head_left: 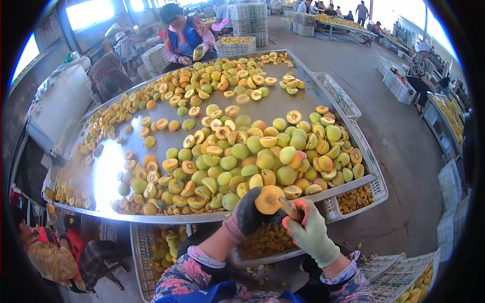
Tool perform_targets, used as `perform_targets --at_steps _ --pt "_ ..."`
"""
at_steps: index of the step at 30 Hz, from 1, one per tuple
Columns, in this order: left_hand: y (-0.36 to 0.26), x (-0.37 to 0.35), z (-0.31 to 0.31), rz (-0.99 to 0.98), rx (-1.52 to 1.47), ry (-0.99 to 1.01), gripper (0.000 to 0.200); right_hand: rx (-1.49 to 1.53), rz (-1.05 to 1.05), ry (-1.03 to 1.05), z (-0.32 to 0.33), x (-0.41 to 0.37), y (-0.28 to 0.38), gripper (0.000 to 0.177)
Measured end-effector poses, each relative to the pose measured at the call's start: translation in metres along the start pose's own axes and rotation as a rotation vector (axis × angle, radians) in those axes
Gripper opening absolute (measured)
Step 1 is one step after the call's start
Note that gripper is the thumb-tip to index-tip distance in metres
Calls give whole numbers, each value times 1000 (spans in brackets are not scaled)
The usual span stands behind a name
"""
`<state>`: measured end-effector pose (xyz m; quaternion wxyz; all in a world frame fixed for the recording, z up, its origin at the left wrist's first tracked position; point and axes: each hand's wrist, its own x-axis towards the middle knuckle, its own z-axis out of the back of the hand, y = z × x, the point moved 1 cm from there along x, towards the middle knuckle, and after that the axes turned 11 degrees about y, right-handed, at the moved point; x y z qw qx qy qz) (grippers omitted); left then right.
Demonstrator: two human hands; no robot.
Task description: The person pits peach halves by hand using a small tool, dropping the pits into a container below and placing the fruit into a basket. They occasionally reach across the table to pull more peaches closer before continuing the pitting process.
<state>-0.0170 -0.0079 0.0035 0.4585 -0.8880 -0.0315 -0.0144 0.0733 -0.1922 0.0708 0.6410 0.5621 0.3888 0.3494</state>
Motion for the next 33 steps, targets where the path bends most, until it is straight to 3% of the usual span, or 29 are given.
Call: perform_targets --at_steps 1,2,4,7,10,13,16,17,18,20,21,23,24,26,27,30,32,33 --pt "-2 -2 -2 -61 649 20 60 -354 186 -38 6 7 -29 31" --pt "-7 0 -9 -63 650 23 60 -356 188 -41 4 6 -24 31" --pt "-18 6 -23 -45 -443 5 62 325 -100 -127 0 7 -15 30" --pt "-7 11 -19 -95 -591 21 58 436 -144 -83 -3 11 -12 24" --pt "2 15 -26 -82 -496 59 62 445 -223 18 -2 9 -12 22" --pt "15 11 -19 48 -250 68 66 477 -168 -103 -5 24 -28 18" --pt "-9 11 -23 48 286 192 69 344 -88 -191 -2 23 -18 18" --pt "-17 8 -33 256 131 109 70 345 -80 -162 -3 25 -21 18" --pt "18 18 -7 23 466 24 69 313 -106 -133 -4 26 -25 18" --pt "26 20 5 2 67 -27 65 281 -140 -96 -8 23 -30 19" --pt "18 16 2 -1 72 -39 65 259 -100 -90 -10 22 -31 20" --pt "-5 6 -4 99 -401 -207 61 355 -92 -108 -11 24 -23 21" --pt "-12 0 1 98 -395 -204 61 357 -86 -108 -13 28 -24 21" --pt "-15 -4 9 -48 -347 16 61 354 -23 -133 -10 28 -31 21" --pt "-15 -2 7 -91 -324 -109 67 307 -37 -110 -12 27 -29 22" --pt "-10 -6 11 -5 -329 -90 66 130 -99 38 -21 23 -17 19" --pt "-7 -6 12 7 -241 -188 63 240 -133 53 -25 21 -13 18" --pt "-18 -9 -1 10 -232 -207 61 146 -165 40 -25 21 -4 19"
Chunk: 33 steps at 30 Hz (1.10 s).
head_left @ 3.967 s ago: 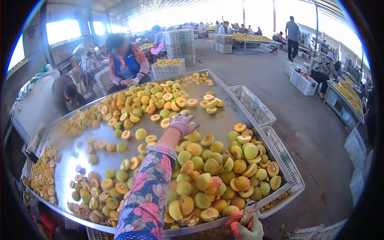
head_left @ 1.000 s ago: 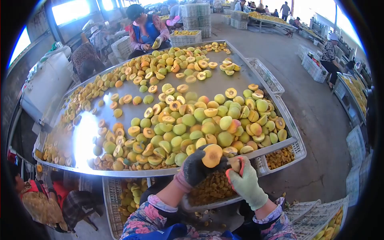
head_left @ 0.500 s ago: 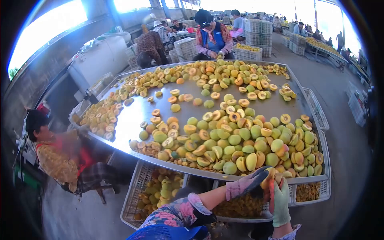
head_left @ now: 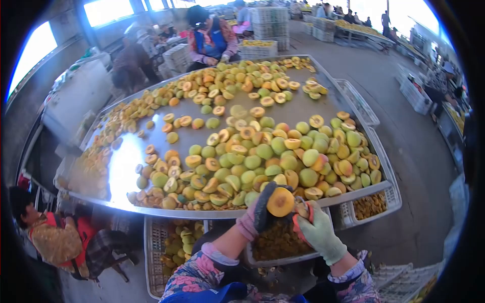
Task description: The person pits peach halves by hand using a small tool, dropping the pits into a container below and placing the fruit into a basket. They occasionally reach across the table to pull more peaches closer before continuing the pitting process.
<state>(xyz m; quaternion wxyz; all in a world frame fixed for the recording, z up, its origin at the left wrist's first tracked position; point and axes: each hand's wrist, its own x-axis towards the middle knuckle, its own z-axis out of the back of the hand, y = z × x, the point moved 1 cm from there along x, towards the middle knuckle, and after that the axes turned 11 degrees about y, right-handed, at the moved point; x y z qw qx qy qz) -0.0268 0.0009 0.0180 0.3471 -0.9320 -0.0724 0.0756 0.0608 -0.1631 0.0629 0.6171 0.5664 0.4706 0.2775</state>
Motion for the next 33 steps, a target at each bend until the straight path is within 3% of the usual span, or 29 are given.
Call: perform_targets --at_steps 1,4,6,7,9,10,13,15,19,21,22,23,24,25,27,33 --pt "-3 -1 -2 -57 216 -6 61 -90 -31 -12 0 0 7 20" --pt "1 3 -1 -93 289 39 61 -173 -6 15 3 2 1 17" --pt "4 3 -2 -260 612 23 60 -221 3 22 2 4 -1 16" --pt "3 4 -3 -256 610 24 60 -220 1 19 5 8 -12 16" --pt "-2 4 -10 -45 338 41 59 -637 288 -62 10 19 -35 19" --pt "0 5 -9 -40 335 43 59 -636 284 -64 11 17 -37 19" --pt "5 5 -8 -50 367 32 57 -724 266 -113 2 10 -24 22" --pt "6 5 -9 -134 625 43 56 -900 296 -180 0 8 -23 23" --pt "23 18 17 -119 487 25 58 -946 227 -177 -1 10 -28 24" --pt "30 21 31 -300 1319 -91 57 -957 238 -176 -2 10 -25 26" --pt "34 23 35 -300 1319 -88 57 -958 238 -178 -2 9 -26 26" --pt "36 25 35 -286 1134 -99 36 -948 236 -171 -2 10 -28 27" --pt "37 26 35 -269 949 -109 36 -938 234 -164 -2 10 -29 28" --pt "36 25 35 -268 950 -107 36 -936 233 -166 -2 10 -29 28" --pt "20 21 10 -421 1528 -44 31 -900 197 -120 -4 9 -29 30" --pt "18 23 -12 -670 1565 -113 24 -727 221 -98 -3 11 -28 33"
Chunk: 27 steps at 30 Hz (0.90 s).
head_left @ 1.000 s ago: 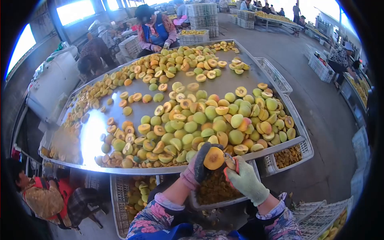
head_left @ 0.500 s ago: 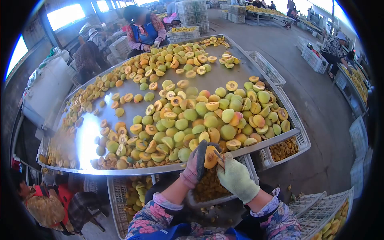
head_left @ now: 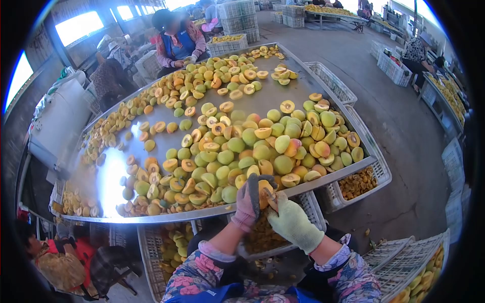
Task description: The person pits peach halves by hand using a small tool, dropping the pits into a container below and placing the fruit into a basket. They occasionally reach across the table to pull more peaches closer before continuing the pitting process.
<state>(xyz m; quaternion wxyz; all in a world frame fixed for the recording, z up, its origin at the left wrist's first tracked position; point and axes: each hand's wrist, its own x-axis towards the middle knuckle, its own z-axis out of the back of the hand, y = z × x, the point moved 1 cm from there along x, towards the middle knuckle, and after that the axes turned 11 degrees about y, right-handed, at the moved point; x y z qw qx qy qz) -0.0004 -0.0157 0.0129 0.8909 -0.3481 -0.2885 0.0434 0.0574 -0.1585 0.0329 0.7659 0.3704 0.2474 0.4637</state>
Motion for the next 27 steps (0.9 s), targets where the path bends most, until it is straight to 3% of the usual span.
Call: perform_targets --at_steps 4,6,10,12,13,18,22,24,25,27 --pt "9 0 -5 100 -67 51 22 -63 -28 4 6 -4 7 34" --pt "12 2 -3 -5 34 104 25 -148 -92 62 7 -5 6 35" --pt "13 4 -4 -26 -23 207 21 -121 -48 19 4 -5 -3 32" --pt "34 -8 -18 23 140 30 23 210 -84 128 2 -3 -8 38" --pt "37 -10 -19 22 140 31 23 212 -84 127 3 -4 -6 38" --pt "53 -5 -11 -31 7 240 26 -95 -18 147 10 -7 0 43" --pt "42 -2 -3 -125 -9 309 29 -92 -12 169 5 -6 -8 41" --pt "38 0 -3 136 -479 358 25 243 -74 278 3 -3 -13 37" --pt "32 0 -2 137 -479 359 25 244 -74 278 6 -3 -12 37" --pt "8 3 5 327 -596 284 26 637 -305 487 22 -5 4 30"
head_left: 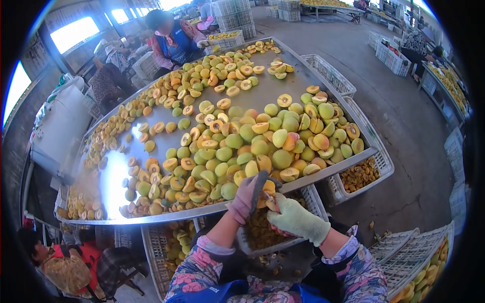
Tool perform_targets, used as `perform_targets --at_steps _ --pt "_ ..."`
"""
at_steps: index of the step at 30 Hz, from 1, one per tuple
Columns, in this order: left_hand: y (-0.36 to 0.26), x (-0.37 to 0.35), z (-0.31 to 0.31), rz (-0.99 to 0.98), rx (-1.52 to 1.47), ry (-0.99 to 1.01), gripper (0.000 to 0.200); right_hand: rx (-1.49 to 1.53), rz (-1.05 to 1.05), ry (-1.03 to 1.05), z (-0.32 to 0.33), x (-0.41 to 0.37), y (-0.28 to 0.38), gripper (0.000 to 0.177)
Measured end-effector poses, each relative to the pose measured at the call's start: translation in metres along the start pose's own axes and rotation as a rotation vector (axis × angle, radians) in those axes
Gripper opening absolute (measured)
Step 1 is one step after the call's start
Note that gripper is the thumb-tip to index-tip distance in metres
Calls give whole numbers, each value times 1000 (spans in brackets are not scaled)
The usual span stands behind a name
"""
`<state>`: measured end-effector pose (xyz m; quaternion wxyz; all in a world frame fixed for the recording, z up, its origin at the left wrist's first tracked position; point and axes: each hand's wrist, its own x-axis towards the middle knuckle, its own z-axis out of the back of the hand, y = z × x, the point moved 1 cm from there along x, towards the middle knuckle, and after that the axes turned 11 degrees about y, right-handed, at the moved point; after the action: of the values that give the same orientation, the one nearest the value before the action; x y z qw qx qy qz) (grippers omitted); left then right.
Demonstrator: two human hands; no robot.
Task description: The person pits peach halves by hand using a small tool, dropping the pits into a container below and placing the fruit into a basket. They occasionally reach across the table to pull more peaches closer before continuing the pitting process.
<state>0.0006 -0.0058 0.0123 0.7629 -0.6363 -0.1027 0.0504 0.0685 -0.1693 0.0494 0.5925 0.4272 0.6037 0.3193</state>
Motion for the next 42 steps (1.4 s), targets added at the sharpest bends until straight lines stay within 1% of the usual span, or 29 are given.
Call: perform_targets --at_steps 1,3,4,6,7,9,13,15,16,18,19,21,22,23,25,26,28,30,31,32,33,34,35,36,37,38,39,40,42 --pt "7 0 1 0 0 1 26 1 0 0 -2 -3 4 30" --pt "15 0 1 -381 801 -145 34 145 -71 23 -5 -6 8 25" --pt "21 -1 -1 -384 802 -146 34 144 -69 22 -5 -6 7 25" --pt "20 1 -7 -125 155 -132 47 314 -38 80 -6 -5 3 21" --pt "17 1 -8 -128 158 -133 47 311 -35 80 -5 -6 3 21" --pt "7 3 -11 -148 5 -145 29 291 6 103 -4 -9 5 21" --pt "19 7 -15 -201 113 -81 30 102 -16 23 -8 -10 0 22" --pt "5 7 -19 -103 -111 2 33 -319 256 -146 -3 -5 -17 23" --pt "-6 5 -23 -107 -109 2 33 -321 258 -148 0 -10 -19 23" --pt "-24 1 -32 -226 -660 -14 42 -821 293 -240 1 -24 -14 22" --pt "-19 3 -29 -229 -658 -11 42 -822 295 -243 3 -24 -14 22" --pt "14 11 -14 -70 8 -25 36 -835 395 -584 10 -29 -12 22" --pt "39 11 -11 -254 813 -87 36 -940 400 -665 13 -31 -8 21" --pt "33 13 -15 -261 811 -82 36 -941 397 -674 15 -29 -11 21" --pt "18 11 -24 -330 918 -128 41 -1128 295 -746 17 -21 -17 21" --pt "10 10 -27 -334 921 -120 41 -1256 256 -725 15 -22 -16 24" --pt "2 13 -31 -50 121 -51 49 -1268 278 -733 10 -24 -16 24" --pt "28 12 -27 -31 66 -97 49 -1283 303 -737 6 -29 -16 24" --pt "43 11 -22 -13 8 -146 49 -1317 267 -667 7 -37 -14 24" --pt "28 10 -23 -16 10 -151 49 -1351 232 -594 7 -41 -14 24" --pt "2 8 -27 -16 -191 -126 50 -1356 237 -592 8 -42 -18 24" --pt "-13 7 -29 -17 -391 -98 51 -1356 59 -519 8 -39 -27 23" --pt "-15 5 -26 -26 -388 -97 51 -1349 -117 -452 9 -39 -30 22" --pt "-14 1 -21 -65 -35 -107 39 -1314 -186 -415 9 -40 -26 22" --pt "-9 -4 -16 -106 319 -118 32 -1318 -179 -432 10 -40 -25 22" --pt "19 -9 -11 -84 -409 -141 29 -1249 -78 -486 12 -39 -27 22" --pt "0 -16 -8 -96 -404 -142 29 -1179 24 -533 13 -38 -27 24" --pt "-23 -32 0 -62 -285 -192 29 -1185 33 -536 13 -39 -27 24" --pt "-35 -64 34 47 5 -290 28 -1147 -187 -471 12 -40 -27 25"
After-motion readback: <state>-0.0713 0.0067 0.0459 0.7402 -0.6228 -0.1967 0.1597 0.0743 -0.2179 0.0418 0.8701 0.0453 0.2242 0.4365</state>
